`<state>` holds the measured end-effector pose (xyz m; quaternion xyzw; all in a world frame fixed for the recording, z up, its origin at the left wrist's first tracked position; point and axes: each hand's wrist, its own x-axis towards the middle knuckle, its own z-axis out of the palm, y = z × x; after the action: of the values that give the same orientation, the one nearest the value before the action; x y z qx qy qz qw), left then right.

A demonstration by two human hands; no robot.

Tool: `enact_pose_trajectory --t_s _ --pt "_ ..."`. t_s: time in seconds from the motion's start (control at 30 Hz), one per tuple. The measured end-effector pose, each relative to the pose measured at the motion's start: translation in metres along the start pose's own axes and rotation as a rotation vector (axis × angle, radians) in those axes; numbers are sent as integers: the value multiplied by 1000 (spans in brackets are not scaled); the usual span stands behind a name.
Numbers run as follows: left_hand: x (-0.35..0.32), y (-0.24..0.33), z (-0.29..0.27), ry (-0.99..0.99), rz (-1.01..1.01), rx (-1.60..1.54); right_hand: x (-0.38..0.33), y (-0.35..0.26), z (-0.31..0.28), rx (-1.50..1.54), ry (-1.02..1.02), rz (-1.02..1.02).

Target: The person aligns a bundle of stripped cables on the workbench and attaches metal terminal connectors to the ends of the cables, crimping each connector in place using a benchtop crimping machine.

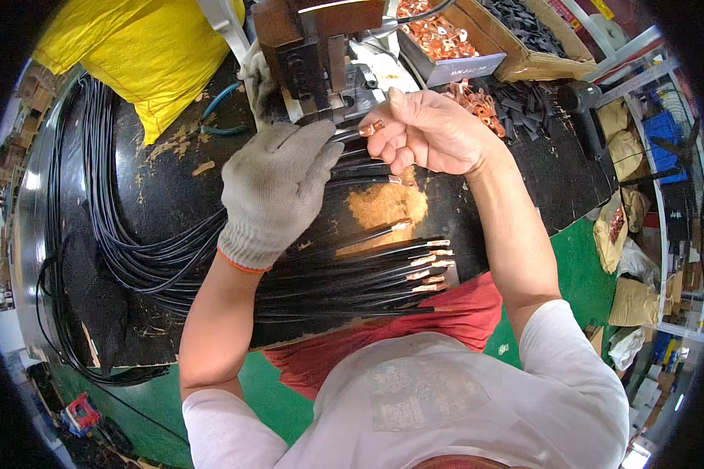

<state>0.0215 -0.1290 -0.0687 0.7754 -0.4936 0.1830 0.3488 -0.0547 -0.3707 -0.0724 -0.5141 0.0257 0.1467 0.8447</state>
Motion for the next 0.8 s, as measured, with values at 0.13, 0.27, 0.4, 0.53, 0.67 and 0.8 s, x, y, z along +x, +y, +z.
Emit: enact_pose_trajectory --t_s 0.13,0.27,0.4,0.53,0.67,0.8 --pt "-2 -3 0 20 12 1 7 11 1 65 -62 17" --pt "-2 -3 1 42 5 -32 8 13 18 82 106 40" --pt "-4 -2 6 17 -31 -42 7 21 34 -119 250 -89" --pt "-4 2 4 -71 -181 -84 6 20 37 -261 307 -108" --pt "-3 -2 -1 -83 -216 -202 -22 5 16 -1073 429 -365" --pt "11 -6 -18 -298 -423 -370 -86 -12 -37 -1454 864 -137"
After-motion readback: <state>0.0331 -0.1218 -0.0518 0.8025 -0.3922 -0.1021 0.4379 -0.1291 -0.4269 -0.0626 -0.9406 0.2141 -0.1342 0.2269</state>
